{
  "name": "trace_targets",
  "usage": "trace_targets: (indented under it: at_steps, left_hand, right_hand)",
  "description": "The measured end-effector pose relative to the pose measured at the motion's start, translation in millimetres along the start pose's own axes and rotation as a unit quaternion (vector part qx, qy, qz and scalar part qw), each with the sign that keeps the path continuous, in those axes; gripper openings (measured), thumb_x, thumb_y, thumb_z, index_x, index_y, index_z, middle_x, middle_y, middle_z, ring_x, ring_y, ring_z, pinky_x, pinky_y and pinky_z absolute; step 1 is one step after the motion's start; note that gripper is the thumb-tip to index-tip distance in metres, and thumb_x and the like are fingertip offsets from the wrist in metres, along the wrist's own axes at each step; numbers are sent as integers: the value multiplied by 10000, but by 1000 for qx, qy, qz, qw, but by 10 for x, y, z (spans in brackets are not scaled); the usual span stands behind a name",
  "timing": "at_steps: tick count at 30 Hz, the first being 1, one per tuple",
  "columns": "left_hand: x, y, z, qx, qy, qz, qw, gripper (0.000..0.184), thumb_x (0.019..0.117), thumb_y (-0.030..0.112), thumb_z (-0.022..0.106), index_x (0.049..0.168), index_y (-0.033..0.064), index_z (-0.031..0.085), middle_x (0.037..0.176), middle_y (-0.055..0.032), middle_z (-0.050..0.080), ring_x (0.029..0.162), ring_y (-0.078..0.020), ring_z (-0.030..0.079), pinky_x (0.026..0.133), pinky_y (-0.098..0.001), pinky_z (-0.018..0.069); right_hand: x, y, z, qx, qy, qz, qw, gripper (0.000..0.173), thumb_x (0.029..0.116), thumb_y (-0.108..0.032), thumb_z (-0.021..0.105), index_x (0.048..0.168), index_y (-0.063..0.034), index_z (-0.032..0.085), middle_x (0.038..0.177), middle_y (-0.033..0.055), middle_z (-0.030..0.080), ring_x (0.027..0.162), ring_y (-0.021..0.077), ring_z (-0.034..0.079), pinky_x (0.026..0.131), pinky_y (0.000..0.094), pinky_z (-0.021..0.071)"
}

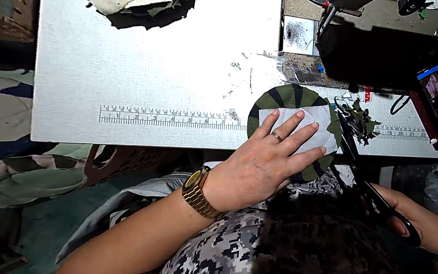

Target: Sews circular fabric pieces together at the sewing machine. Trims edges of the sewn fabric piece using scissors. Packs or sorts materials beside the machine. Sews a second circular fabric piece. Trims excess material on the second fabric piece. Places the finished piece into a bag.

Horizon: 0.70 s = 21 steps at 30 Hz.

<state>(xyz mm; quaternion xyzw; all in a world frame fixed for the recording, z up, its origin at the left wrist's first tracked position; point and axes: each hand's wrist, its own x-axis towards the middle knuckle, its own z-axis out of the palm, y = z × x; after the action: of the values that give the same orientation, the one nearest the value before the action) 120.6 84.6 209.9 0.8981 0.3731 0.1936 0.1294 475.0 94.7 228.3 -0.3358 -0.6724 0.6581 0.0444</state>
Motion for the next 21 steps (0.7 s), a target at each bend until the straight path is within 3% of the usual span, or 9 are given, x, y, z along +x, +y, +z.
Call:
trace_targets:
  at_steps: [9, 21]
  left_hand:
    - [-23, -26, 38, -20, -9, 43, 999, 452, 1022, 246, 485, 1465, 240, 571, 1623, -118, 412, 1532, -394, 298, 1184, -729, 205]
    - [-2, -45, 12, 6, -21, 44, 999, 421, 1030, 294, 470, 1419, 224, 615, 1617, -103, 425, 1530, -392, 305, 1174, -752, 182]
  right_hand:
    - [127, -31, -52, 65, -21, 2, 998, 600, 885, -753, 555, 1059, -183, 622, 836, -97, 614, 744, -15, 605, 637, 157, 512]
    - [68, -42, 112, 73, 59, -15, 995, 489, 928, -679, 571, 999, -201, 646, 807, -116, 608, 717, -39, 590, 616, 131, 495]
